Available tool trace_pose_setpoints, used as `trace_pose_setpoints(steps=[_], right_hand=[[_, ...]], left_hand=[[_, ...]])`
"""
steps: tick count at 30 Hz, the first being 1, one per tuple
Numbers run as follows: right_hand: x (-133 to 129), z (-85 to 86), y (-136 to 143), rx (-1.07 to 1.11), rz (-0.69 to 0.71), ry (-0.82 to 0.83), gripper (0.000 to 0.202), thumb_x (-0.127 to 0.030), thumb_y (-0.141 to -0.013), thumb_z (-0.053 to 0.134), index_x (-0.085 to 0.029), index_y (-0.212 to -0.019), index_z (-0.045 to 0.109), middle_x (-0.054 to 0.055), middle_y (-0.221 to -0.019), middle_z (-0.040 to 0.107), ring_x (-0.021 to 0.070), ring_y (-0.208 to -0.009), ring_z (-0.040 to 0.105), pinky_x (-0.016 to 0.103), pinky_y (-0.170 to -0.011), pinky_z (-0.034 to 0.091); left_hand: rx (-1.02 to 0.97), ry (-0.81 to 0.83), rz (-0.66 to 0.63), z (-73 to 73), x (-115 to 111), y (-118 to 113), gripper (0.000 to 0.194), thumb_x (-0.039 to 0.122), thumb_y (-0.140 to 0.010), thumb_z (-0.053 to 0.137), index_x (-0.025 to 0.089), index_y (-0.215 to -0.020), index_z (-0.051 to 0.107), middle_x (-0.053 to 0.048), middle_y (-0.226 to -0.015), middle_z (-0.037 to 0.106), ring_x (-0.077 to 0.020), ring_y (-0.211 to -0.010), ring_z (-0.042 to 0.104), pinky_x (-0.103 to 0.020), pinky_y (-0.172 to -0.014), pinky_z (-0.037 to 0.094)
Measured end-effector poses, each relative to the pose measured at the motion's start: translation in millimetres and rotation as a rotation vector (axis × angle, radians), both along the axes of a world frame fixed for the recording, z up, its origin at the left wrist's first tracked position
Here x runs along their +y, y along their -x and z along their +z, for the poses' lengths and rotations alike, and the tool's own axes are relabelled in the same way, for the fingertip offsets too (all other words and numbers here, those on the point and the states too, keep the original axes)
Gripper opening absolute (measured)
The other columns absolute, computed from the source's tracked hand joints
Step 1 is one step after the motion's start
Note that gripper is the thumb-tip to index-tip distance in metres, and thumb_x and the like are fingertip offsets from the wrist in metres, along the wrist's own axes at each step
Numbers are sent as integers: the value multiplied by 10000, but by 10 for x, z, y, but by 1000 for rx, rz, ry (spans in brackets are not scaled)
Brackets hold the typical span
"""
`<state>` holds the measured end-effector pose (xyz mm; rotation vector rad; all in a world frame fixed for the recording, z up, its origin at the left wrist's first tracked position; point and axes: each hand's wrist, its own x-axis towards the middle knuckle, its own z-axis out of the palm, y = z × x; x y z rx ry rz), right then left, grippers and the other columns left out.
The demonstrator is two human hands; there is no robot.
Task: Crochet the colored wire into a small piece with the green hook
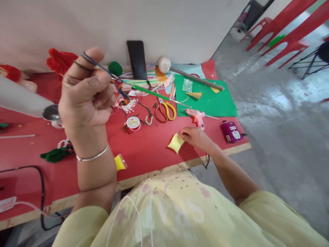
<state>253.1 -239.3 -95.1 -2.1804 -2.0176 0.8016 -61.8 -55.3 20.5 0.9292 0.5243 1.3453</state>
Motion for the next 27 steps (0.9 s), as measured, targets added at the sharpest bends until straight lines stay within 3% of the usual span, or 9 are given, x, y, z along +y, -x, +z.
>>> trace_pose_setpoints(steps=[2,5,7,10,14,16,20,24,27], right_hand=[[23,-18,-83,-132,-98,-135,360,-482,-1071,541,-229,-1055,797,109,-1179,828,239,-989,737,310,-739,429],[-50,-100,-259,-422,-406,-329,561,-666,-1003,605,-211,-1301,741,190,-1313,763,328,-1123,713,351,-773,453],[-88,-206,-356,-489,-555,-278,675,-716,-945,654,-196,-1374,697,217,-1350,732,372,-1193,686,380,-815,481],[-76,-396,-444,-409,-678,-222,609,-664,-956,646,-219,-1369,696,185,-1342,732,337,-1123,702,382,-819,491],[-35,-505,-607,-354,-690,-272,411,-551,-997,593,-224,-1171,771,140,-1137,795,296,-1015,699,360,-818,467],[-15,-479,-733,-401,-700,-306,427,-543,-1018,542,-200,-1077,789,162,-1103,789,299,-995,687,369,-820,468],[103,-403,-940,-541,-732,-361,513,-504,-1057,455,-136,-1217,775,246,-1239,742,345,-1055,689,420,-847,488],[200,-380,-1000,-533,-687,-220,502,-473,-1058,483,-122,-1284,760,278,-1275,726,364,-1107,689,450,-889,519],[149,-347,-986,-547,-678,-227,513,-470,-1053,505,-121,-1358,726,287,-1301,726,386,-1163,678,480,-927,540]], left_hand=[[2,15,27,-14,7,-28,280,-20,-853,623,153,-979,804,83,-504,388,-53,-346,103,-242,-347,50],[-32,-1,26,-24,25,-53,266,-21,-816,643,130,-967,802,88,-492,402,-51,-333,106,-247,-334,53],[-38,-12,5,-35,36,-51,255,-12,-812,668,126,-981,800,89,-507,422,-43,-333,125,-233,-337,59],[-27,-39,-51,-61,54,-18,274,8,-789,698,132,-1005,810,85,-524,492,-34,-341,153,-204,-331,71],[-54,-95,-97,-79,75,33,334,17,-739,707,121,-1035,821,85,-515,571,-40,-334,179,-188,-297,138],[-58,-89,-88,-62,61,36,358,-4,-728,685,123,-1035,820,86,-509,575,-42,-332,173,-186,-296,139],[-64,-36,-68,0,-7,3,316,-20,-783,633,99,-1019,807,61,-537,608,-38,-359,152,-174,-318,124],[-62,-28,-26,19,-24,-13,317,-16,-748,640,104,-983,816,66,-494,546,-40,-348,128,-208,-326,104],[-56,-21,-4,12,-9,-16,304,-14,-739,662,92,-976,821,74,-456,501,-43,-343,120,-236,-333,102]])
